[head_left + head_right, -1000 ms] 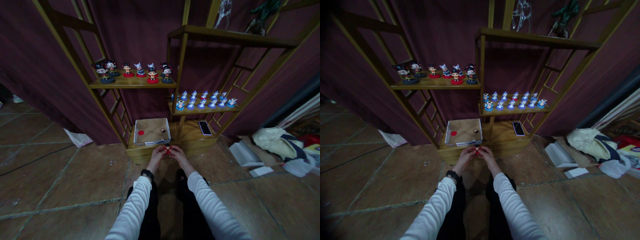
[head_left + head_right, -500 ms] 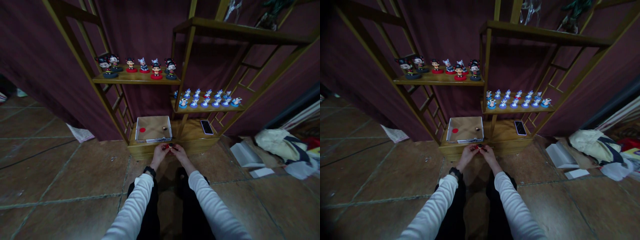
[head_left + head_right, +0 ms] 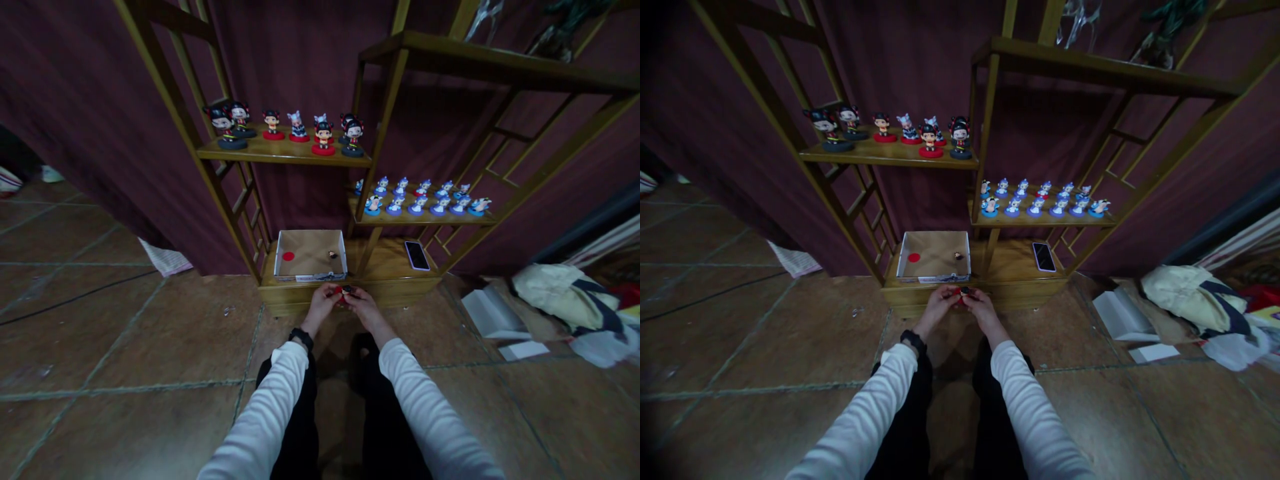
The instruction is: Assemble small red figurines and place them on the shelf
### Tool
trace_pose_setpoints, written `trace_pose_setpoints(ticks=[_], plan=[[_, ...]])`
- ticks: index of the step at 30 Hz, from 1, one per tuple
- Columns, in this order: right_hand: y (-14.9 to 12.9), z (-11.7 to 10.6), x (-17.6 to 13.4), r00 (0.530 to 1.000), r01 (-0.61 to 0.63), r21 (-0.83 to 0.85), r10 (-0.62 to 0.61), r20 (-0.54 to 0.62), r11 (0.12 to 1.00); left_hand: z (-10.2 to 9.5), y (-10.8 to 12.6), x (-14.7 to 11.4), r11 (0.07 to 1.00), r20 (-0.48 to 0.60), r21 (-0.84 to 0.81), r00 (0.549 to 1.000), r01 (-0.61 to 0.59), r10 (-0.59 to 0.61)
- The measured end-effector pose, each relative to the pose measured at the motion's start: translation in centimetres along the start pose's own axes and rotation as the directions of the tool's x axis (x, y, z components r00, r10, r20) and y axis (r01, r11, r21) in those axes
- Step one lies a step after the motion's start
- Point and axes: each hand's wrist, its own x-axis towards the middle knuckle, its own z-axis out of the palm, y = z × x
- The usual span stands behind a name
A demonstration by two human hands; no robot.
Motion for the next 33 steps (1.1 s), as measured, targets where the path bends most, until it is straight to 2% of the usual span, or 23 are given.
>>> trace_pose_setpoints(ticks=[3, 9, 22, 28, 33], plan=[[-0.08, -0.01, -0.08, 0.999, -0.026, 0.025, 0.025, 0.036, 0.999, 0.08, 0.3, -0.24, 0.998, -0.013, -0.049, 1.0, 0.024, -0.024], [-0.06, -0.25, -0.06, 0.998, -0.053, 0.031, 0.052, 0.029, 0.998, 0.11, 0.52, -0.32, 0.998, -0.014, -0.061, 1.0, 0.015, -0.016], [0.01, -0.19, -0.08, 1.0, -0.027, 0.025, 0.027, 0.014, 0.999, 0.06, -0.04, -0.14, 0.997, -0.009, -0.065, 0.999, 0.031, -0.031], [0.24, -0.49, 0.01, 1.0, -0.009, 0.016, 0.009, 0.007, 1.0, 0.12, -0.16, -0.05, 1.0, 0.005, 0.003, 1.0, -0.025, 0.025], [0.02, -0.73, 0.11, 0.999, -0.01, 0.009, 0.009, 0.036, 1.0, 0.21, -0.22, 0.26, 0.98, 0.002, 0.123, 0.988, -0.155, 0.156]])
